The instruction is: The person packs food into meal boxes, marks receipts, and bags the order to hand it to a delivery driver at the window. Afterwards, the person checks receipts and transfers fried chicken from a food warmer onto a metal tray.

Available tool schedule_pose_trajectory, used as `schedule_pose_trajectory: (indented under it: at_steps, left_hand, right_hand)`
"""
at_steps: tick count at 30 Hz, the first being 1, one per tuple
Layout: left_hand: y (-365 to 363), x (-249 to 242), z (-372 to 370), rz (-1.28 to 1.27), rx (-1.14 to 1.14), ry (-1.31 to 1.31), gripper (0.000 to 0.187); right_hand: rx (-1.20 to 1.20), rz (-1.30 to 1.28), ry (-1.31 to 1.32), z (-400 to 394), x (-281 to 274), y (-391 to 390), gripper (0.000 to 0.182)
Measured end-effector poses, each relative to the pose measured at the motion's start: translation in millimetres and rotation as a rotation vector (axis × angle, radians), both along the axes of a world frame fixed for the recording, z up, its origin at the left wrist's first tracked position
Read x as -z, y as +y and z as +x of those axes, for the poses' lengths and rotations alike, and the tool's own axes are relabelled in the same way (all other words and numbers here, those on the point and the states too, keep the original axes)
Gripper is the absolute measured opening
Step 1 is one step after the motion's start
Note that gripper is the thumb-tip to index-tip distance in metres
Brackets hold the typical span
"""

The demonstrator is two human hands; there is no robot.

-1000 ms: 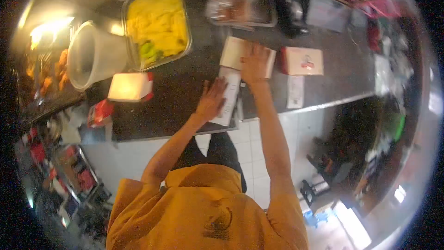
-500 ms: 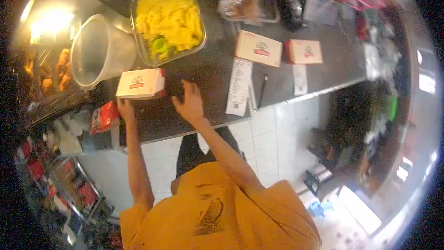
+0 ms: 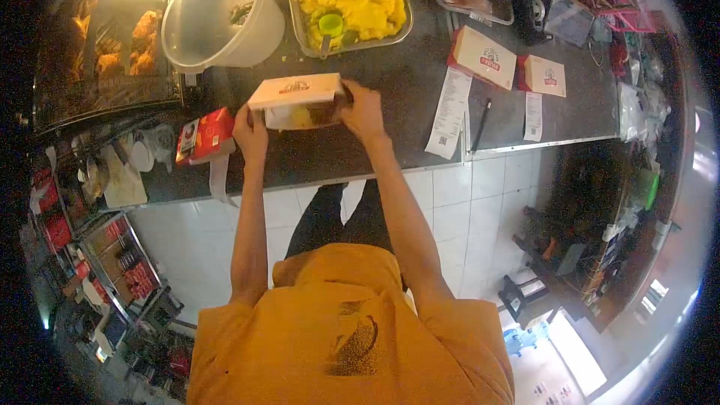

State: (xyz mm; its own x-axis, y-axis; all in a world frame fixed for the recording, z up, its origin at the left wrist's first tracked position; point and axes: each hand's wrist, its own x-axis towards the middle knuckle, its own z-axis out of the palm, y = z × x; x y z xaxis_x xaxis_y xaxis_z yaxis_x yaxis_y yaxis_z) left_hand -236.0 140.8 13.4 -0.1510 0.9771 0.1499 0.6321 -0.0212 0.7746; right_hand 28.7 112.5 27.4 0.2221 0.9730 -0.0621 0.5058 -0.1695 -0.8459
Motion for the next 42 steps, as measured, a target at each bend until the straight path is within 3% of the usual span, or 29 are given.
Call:
schedule_pose_trajectory:
  at_steps: [3,6,10,14,18,20,21,23,24,29,32,35,36,38,41,42]
  left_hand:
    - [17.4,1.0,-6.8,0.016,0.062,-0.043,0.022]
    - [17.3,-6.8,-3.7,-0.073,0.089,-0.129,0.022]
    - [8.9,13.0,-3.5,-0.076,0.096,-0.314,0.033]
    - [3.3,28.8,-1.8,-0.188,0.064,-0.427,0.031]
    - [8.3,56.0,-12.3,-0.257,0.106,-0.394,0.038]
    - [0.8,6.7,2.6,-0.283,0.085,-0.553,0.032]
    - [1.8,47.7,-17.8,-0.336,0.071,-0.637,0.031]
    - [0.8,24.3,-19.1,-0.284,0.110,-0.523,0.034]
    - [2.1,27.4,-21.0,-0.270,0.100,-0.603,0.035]
    - [0.5,27.0,-14.2,-0.330,0.096,-0.386,0.029]
    - [-2.9,61.3,-17.9,-0.245,0.035,-0.631,0.029]
    - [-9.1,56.8,-28.5,-0.335,0.121,-0.974,0.036]
    - [-10.9,56.3,-31.1,-0.361,0.128,-1.076,0.037]
    - [-17.1,57.1,-30.6,-0.410,0.174,-0.861,0.037]
    - [-37.1,42.3,-22.5,-0.457,0.203,-0.617,0.038]
    - [-46.9,36.6,-16.5,-0.471,0.205,-0.551,0.038]
  right_hand:
    - [-0.001,-0.081,-0.030,10.4,-24.0,5.5,0.042]
    - [-0.002,0.074,-0.127,8.2,4.4,-3.3,0.039]
    - [0.180,0.095,0.048,-24.8,20.9,-23.8,0.041]
    - [0.243,0.121,-0.047,-39.3,49.8,-38.8,0.045]
    - [0.137,0.068,-0.093,-31.0,41.2,-43.0,0.054]
    - [0.075,-0.050,-0.013,-21.5,44.4,-47.7,0.057]
    - [0.066,-0.068,0.077,-18.4,37.3,-47.8,0.054]
    - [0.078,-0.080,0.194,-17.7,33.0,-45.3,0.048]
    - [0.099,-0.074,0.221,-18.5,37.2,-43.5,0.045]
    - [0.092,-0.123,0.144,-23.7,22.9,-41.1,0.045]
    - [0.061,-0.109,0.424,-19.9,32.7,-46.3,0.049]
    - [0.026,-0.229,0.758,-14.9,-0.1,-43.3,0.056]
    - [0.036,-0.214,0.630,-17.1,1.6,-45.8,0.058]
    - [0.050,-0.180,0.374,-23.6,7.2,-47.6,0.060]
    - [0.044,0.044,0.211,-16.5,47.9,-60.9,0.062]
    - [0.072,0.005,0.232,-13.2,42.8,-64.1,0.060]
